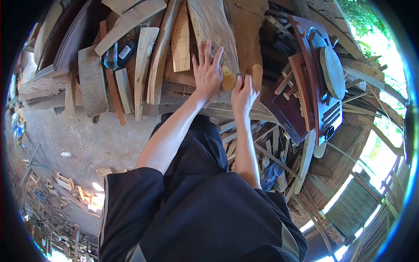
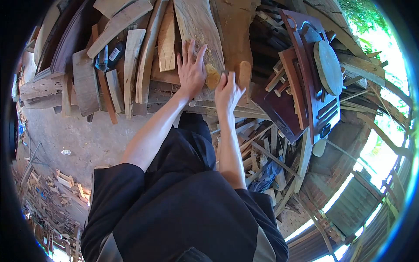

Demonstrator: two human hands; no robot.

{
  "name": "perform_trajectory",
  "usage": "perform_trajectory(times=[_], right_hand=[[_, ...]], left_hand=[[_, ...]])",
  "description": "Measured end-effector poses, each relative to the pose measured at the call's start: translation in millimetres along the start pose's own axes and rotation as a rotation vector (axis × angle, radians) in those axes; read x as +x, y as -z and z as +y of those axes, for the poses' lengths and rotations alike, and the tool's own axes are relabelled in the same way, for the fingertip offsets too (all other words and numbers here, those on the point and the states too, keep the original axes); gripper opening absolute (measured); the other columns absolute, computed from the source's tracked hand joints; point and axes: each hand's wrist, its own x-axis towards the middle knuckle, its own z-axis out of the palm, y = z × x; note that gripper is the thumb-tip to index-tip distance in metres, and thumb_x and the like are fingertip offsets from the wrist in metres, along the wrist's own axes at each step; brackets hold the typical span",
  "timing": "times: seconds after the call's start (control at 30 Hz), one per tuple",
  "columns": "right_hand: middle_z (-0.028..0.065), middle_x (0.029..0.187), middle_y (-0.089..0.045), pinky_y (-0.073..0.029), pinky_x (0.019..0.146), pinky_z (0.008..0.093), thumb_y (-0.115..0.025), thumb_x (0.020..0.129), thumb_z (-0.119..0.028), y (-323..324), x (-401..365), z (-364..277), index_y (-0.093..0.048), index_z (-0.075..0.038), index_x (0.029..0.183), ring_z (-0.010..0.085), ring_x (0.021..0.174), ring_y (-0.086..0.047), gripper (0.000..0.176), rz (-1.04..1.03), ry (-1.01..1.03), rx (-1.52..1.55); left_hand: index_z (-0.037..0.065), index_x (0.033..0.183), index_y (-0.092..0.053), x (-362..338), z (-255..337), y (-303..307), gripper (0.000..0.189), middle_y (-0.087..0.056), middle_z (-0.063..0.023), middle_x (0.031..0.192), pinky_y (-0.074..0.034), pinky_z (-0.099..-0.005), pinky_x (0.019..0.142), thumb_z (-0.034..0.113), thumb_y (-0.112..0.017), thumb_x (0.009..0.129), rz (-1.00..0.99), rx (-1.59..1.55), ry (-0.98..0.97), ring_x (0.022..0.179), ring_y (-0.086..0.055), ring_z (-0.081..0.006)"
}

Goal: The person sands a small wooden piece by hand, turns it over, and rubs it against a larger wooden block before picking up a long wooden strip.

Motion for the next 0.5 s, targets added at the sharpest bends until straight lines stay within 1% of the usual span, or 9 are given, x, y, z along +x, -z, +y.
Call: perform_trajectory(times=[0.03,0.07,0.17,0.23,0.3,0.37,0.43,0.5], right_hand=[[0.0201,0.065,-0.065,-0.042,0.083,0.053,-0.057,0.102,-0.023,-4.2,13.7,0.7,-0.058,-0.01,0.096,0.0445,0.067,-0.063,0.015,0.01,-0.016,-0.008],[0.0204,0.067,-0.066,-0.042,0.082,0.0528,-0.057,0.102,-0.023,-7.8,23.0,1.4,-0.058,-0.01,0.096,0.0445,0.067,-0.064,0.014,0.033,0.016,-0.035],[0.0202,0.066,-0.066,-0.043,0.083,0.0525,-0.057,0.102,-0.022,-8.2,2.8,3.5,-0.058,-0.01,0.097,0.0437,0.065,-0.064,0.014,0.064,-0.005,-0.015],[0.0195,0.064,-0.065,-0.043,0.084,0.0521,-0.058,0.101,-0.022,-3.2,-7.9,6.6,-0.058,-0.009,0.098,0.0424,0.064,-0.064,0.013,0.027,-0.001,-0.01],[0.0189,0.062,-0.064,-0.043,0.084,0.052,-0.059,0.101,-0.022,1.5,-7.9,8.5,-0.058,-0.009,0.098,0.0414,0.063,-0.064,0.013,0.001,0.051,-0.022],[0.0185,0.062,-0.064,-0.043,0.084,0.0525,-0.059,0.101,-0.021,0.2,6.8,2.6,-0.058,-0.009,0.097,0.041,0.063,-0.064,0.013,-0.037,0.003,-0.04],[0.0183,0.061,-0.063,-0.042,0.084,0.0519,-0.058,0.101,-0.021,-8.0,13.3,0.1,-0.057,-0.009,0.096,0.0408,0.064,-0.065,0.013,0.048,0.017,-0.017],[0.0185,0.061,-0.063,-0.042,0.084,0.0512,-0.058,0.102,-0.022,-3.2,-4.2,0.5,-0.057,-0.009,0.096,0.041,0.065,-0.065,0.014,0.04,0.027,-0.005]], left_hand=[[0.018,0.149,-0.048,0.3,-0.4,-1.1,0.061,-0.022,-0.0178,0.167,-0.023,-0.0699,0.116,0.008,-0.06,0.09,0.0,-0.006,-0.001,0.156,-0.011,-0.0432],[0.018,0.149,-0.048,-0.3,-0.5,-1.3,0.061,-0.022,-0.0178,0.167,-0.023,-0.0699,0.116,0.008,-0.06,0.09,-0.003,-0.008,-0.003,0.156,-0.011,-0.0432],[0.019,0.149,-0.048,2.0,0.1,-2.7,0.062,-0.022,-0.0179,0.167,-0.023,-0.0697,0.116,0.009,-0.06,0.09,0.005,-0.01,0.001,0.156,-0.011,-0.0429],[0.018,0.15,-0.048,1.6,0.1,-1.5,0.062,-0.023,-0.0179,0.166,-0.021,-0.0694,0.117,0.008,-0.06,0.089,-0.002,0.001,0.007,0.156,-0.011,-0.0425],[0.019,0.15,-0.047,2.1,0.3,0.3,0.063,-0.023,-0.0179,0.166,-0.021,-0.0691,0.117,0.008,-0.06,0.089,0.001,0.0,0.011,0.157,-0.011,-0.0424],[0.019,0.15,-0.047,-1.1,2.1,-0.9,0.063,-0.023,-0.0178,0.166,-0.02,-0.0688,0.118,0.008,-0.06,0.089,-0.008,-0.013,0.005,0.157,-0.011,-0.0422],[0.019,0.15,-0.046,2.0,-0.3,0.2,0.064,-0.022,-0.0179,0.167,-0.019,-0.0681,0.118,0.008,-0.06,0.089,-0.004,-0.003,-0.004,0.157,-0.01,-0.042],[0.019,0.151,-0.046,0.4,0.6,1.0,0.065,-0.022,-0.0179,0.167,-0.019,-0.0674,0.119,0.009,-0.06,0.089,-0.017,0.001,0.008,0.157,-0.01,-0.042]])
